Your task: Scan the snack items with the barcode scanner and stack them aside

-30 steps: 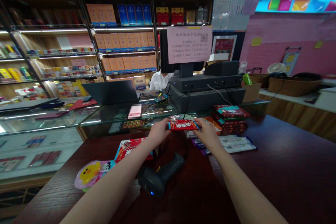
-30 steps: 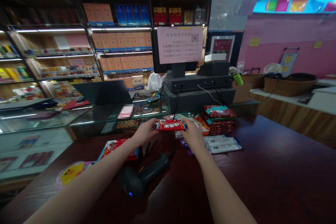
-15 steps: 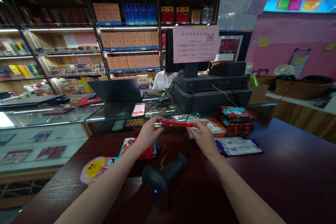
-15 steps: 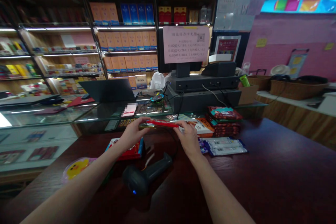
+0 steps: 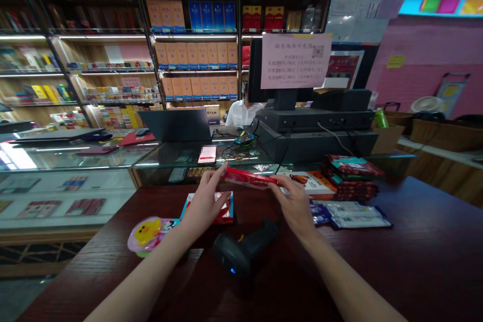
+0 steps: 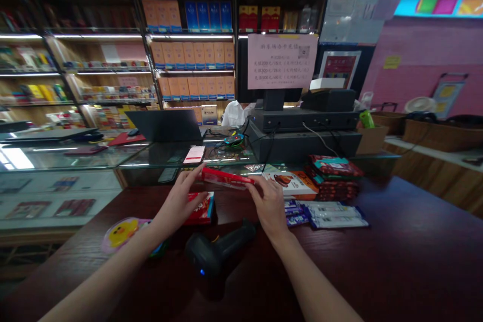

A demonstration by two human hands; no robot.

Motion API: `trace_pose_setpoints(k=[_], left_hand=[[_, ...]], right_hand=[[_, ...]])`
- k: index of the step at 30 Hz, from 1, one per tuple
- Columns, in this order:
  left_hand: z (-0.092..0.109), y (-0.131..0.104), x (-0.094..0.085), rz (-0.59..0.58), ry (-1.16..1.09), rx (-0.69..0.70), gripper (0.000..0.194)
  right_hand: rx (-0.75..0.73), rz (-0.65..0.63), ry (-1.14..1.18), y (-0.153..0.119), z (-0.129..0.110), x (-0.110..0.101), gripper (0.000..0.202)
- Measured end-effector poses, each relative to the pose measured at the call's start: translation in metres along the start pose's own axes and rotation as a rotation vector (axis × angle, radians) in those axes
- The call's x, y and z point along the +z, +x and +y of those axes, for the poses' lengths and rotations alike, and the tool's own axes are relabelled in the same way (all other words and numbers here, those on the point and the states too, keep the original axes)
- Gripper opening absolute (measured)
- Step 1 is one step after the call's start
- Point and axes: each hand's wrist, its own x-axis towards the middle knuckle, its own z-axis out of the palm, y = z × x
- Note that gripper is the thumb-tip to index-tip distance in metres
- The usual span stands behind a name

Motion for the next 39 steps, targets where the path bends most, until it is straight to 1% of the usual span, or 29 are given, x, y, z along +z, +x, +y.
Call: trace_pose_setpoints(k=[4, 8, 10, 15, 20, 24, 31, 34, 39], left_hand=[[-0.006, -0.009, -0.006, 0.033, 0.096, 0.038, 0.081], [-0.013, -0.015, -0.009, 0.122, 0.191, 0.13, 0.085], [-0.017, -0.017, -0.01, 0.156, 0.215, 0.149, 0.084], [-0.024, -0.023, -0.014, 0.176, 0.282, 0.191, 0.083], [-0.024, -0.025, -0.018, 0.181, 0.34, 0.239, 0.081], [-0.023, -0.026, -0.022, 0.173, 0.42, 0.255, 0.082], [-0.02, -0.029, -0.027, 0.289, 0.593, 0.297, 0.076], [-0.019, -0.029, -0.028, 0.267, 0.636, 0.346, 0.077], [-0.021, -0.029, -0.031, 0.163, 0.655, 0.342, 0.076]], right_hand=[[-0.056, 0.026, -0.011, -0.001, -0.01, 0.004, 0.029], [-0.081, 0.022, 0.008, -0.003, -0.018, 0.006, 0.029], [-0.076, 0.007, 0.016, -0.004, -0.022, 0.007, 0.03], [-0.035, -0.032, 0.046, -0.006, -0.028, 0.008, 0.033], [-0.051, -0.09, 0.067, -0.007, -0.028, 0.01, 0.031], [-0.064, -0.101, 0.078, -0.008, -0.029, 0.011, 0.03], [-0.056, -0.117, 0.1, -0.009, -0.033, 0.011, 0.031], [-0.056, -0.151, 0.11, -0.01, -0.032, 0.012, 0.028], [-0.036, -0.172, 0.11, -0.011, -0.03, 0.014, 0.03]])
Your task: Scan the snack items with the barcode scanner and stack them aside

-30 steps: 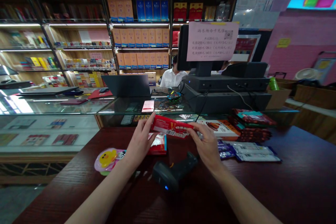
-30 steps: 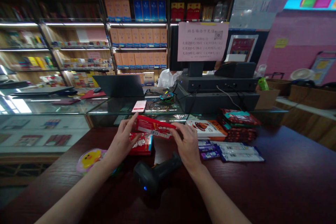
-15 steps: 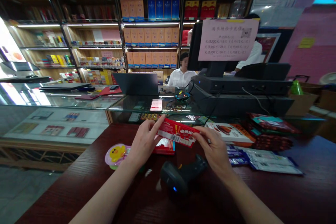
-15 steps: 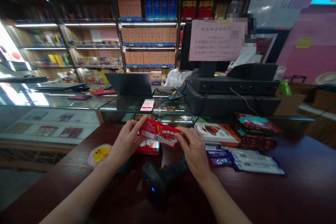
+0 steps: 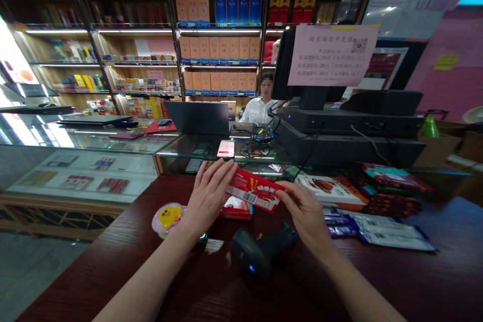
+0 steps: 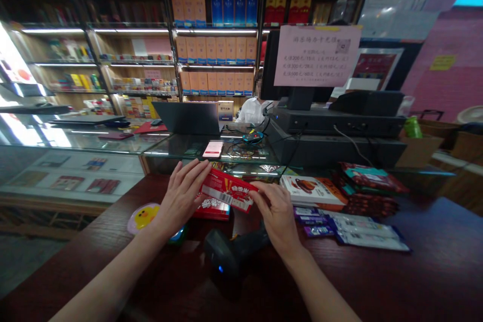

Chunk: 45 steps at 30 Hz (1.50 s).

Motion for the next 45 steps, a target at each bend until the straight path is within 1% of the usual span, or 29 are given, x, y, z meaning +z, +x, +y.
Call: trace_pose_setpoints(k=[3, 7, 10, 13, 16, 19, 23, 26, 28, 30, 33, 36, 39, 42, 45], left_hand=[[-0.002, -0.001, -0.001, -0.03, 0.002, 0.01, 0.076], [-0.003, -0.001, -0.003, -0.035, 0.011, 0.013, 0.072], [-0.005, -0.001, -0.004, -0.028, 0.018, -0.001, 0.069], [-0.01, -0.002, -0.004, -0.004, 0.041, -0.022, 0.069], [-0.017, -0.004, -0.002, 0.024, 0.062, -0.052, 0.069], [-0.024, -0.007, -0.001, 0.035, 0.076, -0.099, 0.071], [-0.035, -0.011, 0.001, 0.042, 0.083, -0.147, 0.072], [-0.042, -0.013, 0.003, 0.056, 0.079, -0.159, 0.07], [-0.046, -0.015, 0.003, 0.063, 0.076, -0.169, 0.07], [-0.049, -0.016, 0.004, 0.068, 0.081, -0.181, 0.07], [-0.052, -0.017, 0.005, 0.069, 0.093, -0.186, 0.07], [-0.052, -0.017, 0.007, 0.057, 0.095, -0.181, 0.069], [-0.051, -0.018, 0.007, 0.045, 0.094, -0.177, 0.069], [-0.051, -0.018, 0.007, 0.041, 0.096, -0.185, 0.069], [-0.053, -0.018, 0.006, 0.033, 0.097, -0.209, 0.071]], right_hand=[[0.013, -0.009, -0.004, 0.0, 0.0, 0.001, 0.03], [0.02, 0.002, -0.008, 0.001, -0.002, 0.002, 0.031], [0.039, -0.008, 0.008, 0.001, -0.004, 0.002, 0.035], [0.055, -0.074, 0.051, 0.0, -0.001, 0.001, 0.045], [0.035, -0.156, 0.046, 0.001, 0.008, -0.004, 0.05], [0.023, -0.263, 0.009, 0.003, 0.019, -0.013, 0.047], [0.003, -0.513, 0.016, 0.004, 0.026, -0.028, 0.035], [0.034, -0.684, 0.034, 0.001, 0.029, -0.036, 0.04], [0.04, -0.767, 0.05, -0.002, 0.031, -0.038, 0.046], [0.023, -0.821, 0.066, -0.005, 0.034, -0.037, 0.052], [-0.002, -0.847, 0.033, -0.009, 0.032, -0.033, 0.059], [-0.023, -0.875, -0.026, -0.012, 0.023, -0.026, 0.062], [-0.075, -0.917, -0.039, -0.016, 0.011, -0.019, 0.06], [-0.121, -0.916, -0.017, -0.018, 0.002, -0.015, 0.054], [-0.129, -0.919, -0.013, -0.018, -0.001, -0.014, 0.053]])
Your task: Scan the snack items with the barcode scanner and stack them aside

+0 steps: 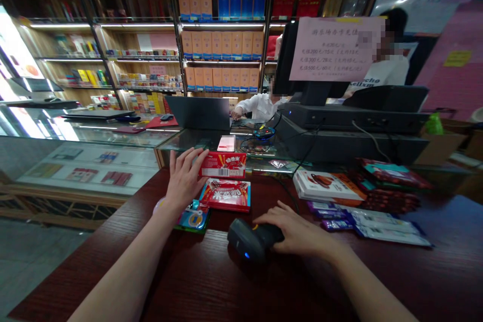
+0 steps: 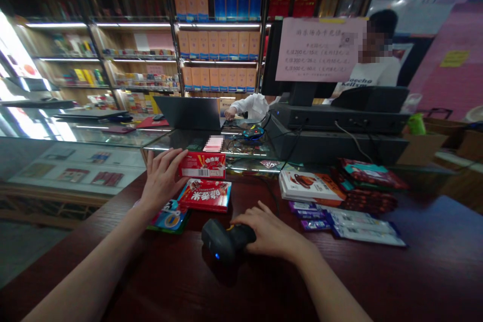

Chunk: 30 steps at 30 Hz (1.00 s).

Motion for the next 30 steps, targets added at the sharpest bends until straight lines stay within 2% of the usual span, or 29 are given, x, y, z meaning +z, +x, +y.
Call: trace_pose_setpoints(k=[6, 12, 17, 23, 30], left_hand=[[-0.003, -0.001, 0.002, 0.013, 0.008, -0.046, 0.071], [-0.003, -0.001, 0.003, 0.032, 0.022, -0.065, 0.071], [0.0, -0.001, 0.003, 0.031, 0.032, -0.059, 0.07], [0.006, 0.0, 0.0, 0.034, 0.024, -0.039, 0.07], [0.009, -0.001, 0.002, 0.037, 0.038, -0.058, 0.068]], right_hand=[[-0.015, 0.024, 0.017, 0.0, -0.002, -0.009, 0.054], [0.035, 0.182, 0.076, 0.0, -0.002, -0.019, 0.059], [0.074, 0.282, 0.063, 0.003, 0.002, -0.017, 0.055], [0.082, 0.295, 0.045, 0.006, -0.006, -0.015, 0.052], [0.116, 0.192, 0.05, 0.007, -0.013, -0.018, 0.048]])
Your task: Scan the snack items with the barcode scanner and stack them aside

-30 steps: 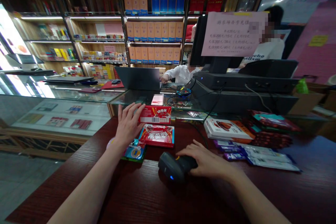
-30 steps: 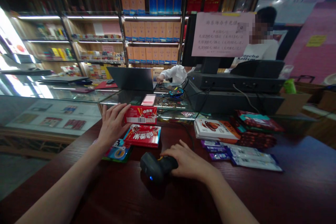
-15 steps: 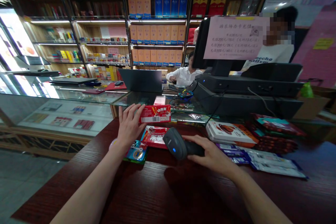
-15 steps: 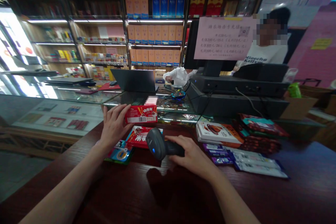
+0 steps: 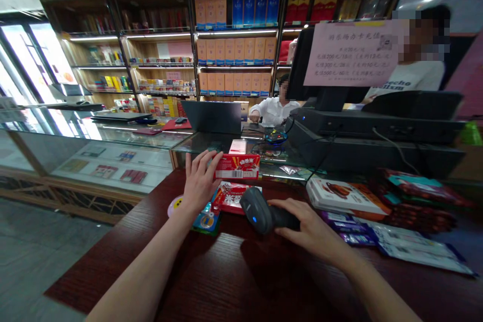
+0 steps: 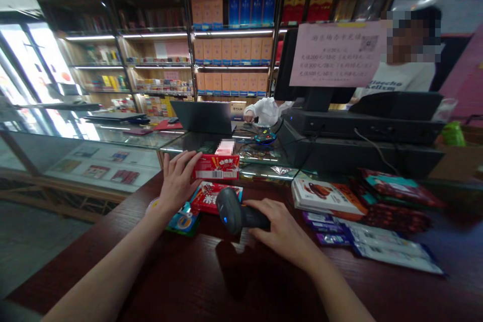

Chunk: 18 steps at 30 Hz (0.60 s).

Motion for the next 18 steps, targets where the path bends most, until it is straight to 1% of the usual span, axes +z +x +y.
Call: trace_pose_setpoints(k=[4, 9, 11, 14, 16, 18], left_hand=[[0.001, 0.0, 0.0, 0.034, 0.002, 0.004, 0.065], [0.001, 0.0, -0.001, 0.015, -0.007, 0.002, 0.068], [0.001, 0.0, -0.001, 0.011, -0.009, -0.001, 0.069], [0.0, 0.0, 0.0, 0.005, -0.014, -0.003, 0.07], [0.0, 0.0, 0.0, 0.002, -0.015, -0.004, 0.07], [0.0, 0.0, 0.0, 0.0, -0.017, -0.005, 0.07]], right_hand=[[0.014, -0.004, 0.0, 0.0, 0.003, 0.001, 0.049], [0.005, 0.013, 0.014, -0.001, 0.008, 0.0, 0.048], [0.001, 0.0, 0.022, -0.001, 0.01, 0.0, 0.05], [0.0, -0.052, 0.059, -0.001, 0.014, 0.001, 0.06], [0.0, -0.119, 0.077, -0.002, 0.015, 0.002, 0.065], [0.005, -0.193, 0.07, -0.002, 0.015, 0.003, 0.065]])
